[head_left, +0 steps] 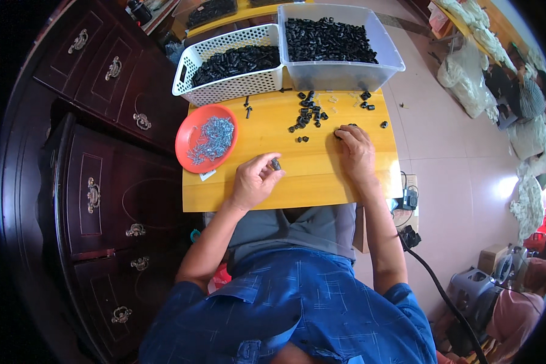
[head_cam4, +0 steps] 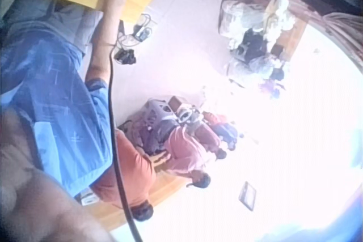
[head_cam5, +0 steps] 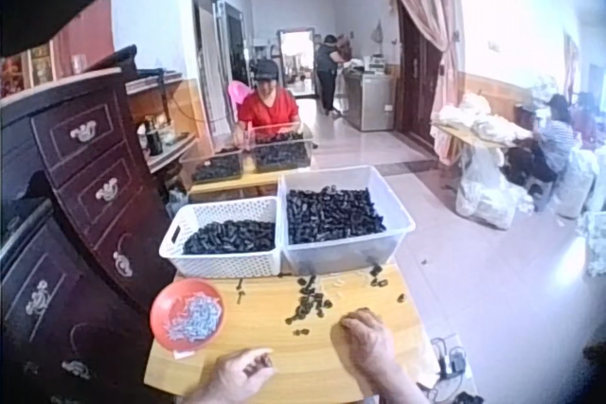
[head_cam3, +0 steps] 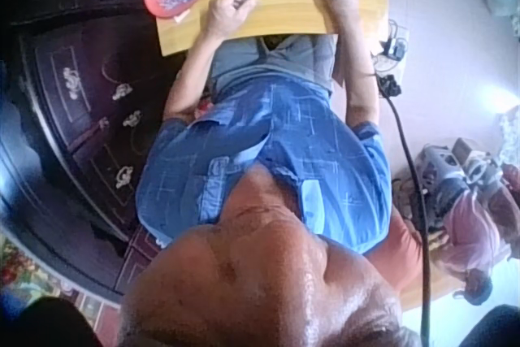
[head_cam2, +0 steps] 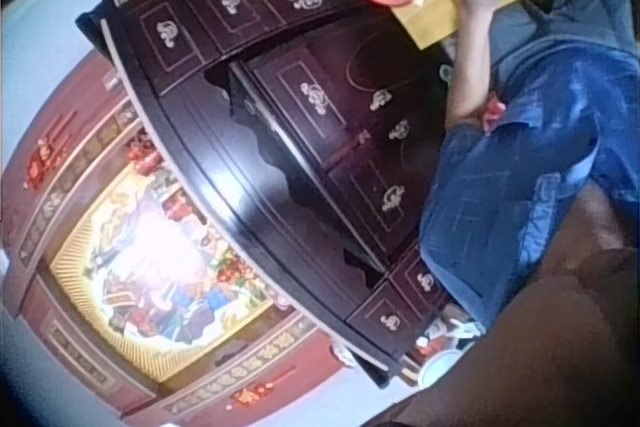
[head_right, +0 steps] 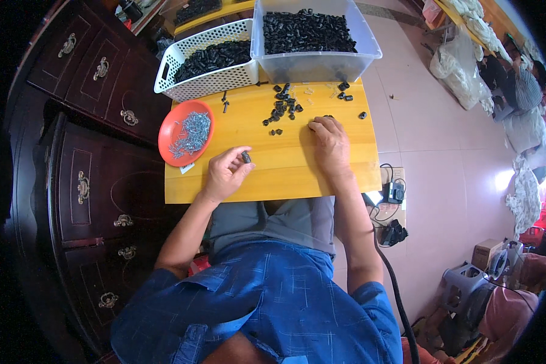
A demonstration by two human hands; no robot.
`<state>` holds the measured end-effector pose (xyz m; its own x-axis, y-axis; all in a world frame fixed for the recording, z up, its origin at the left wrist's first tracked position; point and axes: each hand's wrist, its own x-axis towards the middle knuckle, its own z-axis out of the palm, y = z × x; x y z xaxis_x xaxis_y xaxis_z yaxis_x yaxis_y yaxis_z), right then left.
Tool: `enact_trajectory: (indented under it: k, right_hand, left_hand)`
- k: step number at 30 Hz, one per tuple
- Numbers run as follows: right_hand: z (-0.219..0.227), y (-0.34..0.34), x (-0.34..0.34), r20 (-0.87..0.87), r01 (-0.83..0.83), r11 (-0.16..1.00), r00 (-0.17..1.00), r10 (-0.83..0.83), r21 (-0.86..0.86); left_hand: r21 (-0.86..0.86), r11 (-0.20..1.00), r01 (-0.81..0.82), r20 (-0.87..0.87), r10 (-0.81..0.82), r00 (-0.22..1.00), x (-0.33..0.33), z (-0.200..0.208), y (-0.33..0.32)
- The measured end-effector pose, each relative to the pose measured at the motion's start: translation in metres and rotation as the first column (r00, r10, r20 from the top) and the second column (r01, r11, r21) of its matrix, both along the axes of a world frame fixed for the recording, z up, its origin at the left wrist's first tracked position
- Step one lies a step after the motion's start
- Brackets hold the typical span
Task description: The person assembles small components by taking black plastic pieces and metal pins from containers and inserting the pins into the plastic pieces by hand.
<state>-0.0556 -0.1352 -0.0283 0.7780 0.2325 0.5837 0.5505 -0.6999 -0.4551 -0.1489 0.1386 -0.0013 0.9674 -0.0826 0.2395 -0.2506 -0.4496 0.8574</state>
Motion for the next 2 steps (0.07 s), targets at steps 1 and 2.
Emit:
enact_trajectory:
  k: [1, 2]
  right_hand:
    - [-0.0003, -0.0022, -0.0012, -0.012, 0.024, 1.0, 1.0, -0.024, -0.014]
    - [0.0002, -0.0024, -0.003, -0.022, 0.044, 0.999, 0.999, -0.045, -0.026]
  left_hand:
    - [0.011, 1.0, 0.003, -0.012, -0.003, 1.0, 0.0011, 0.0007, 0.0022]
    - [0.011, 1.0, 0.001, -0.01, -0.001, 1.0, 0.0012, 0.0012, 0.0034]
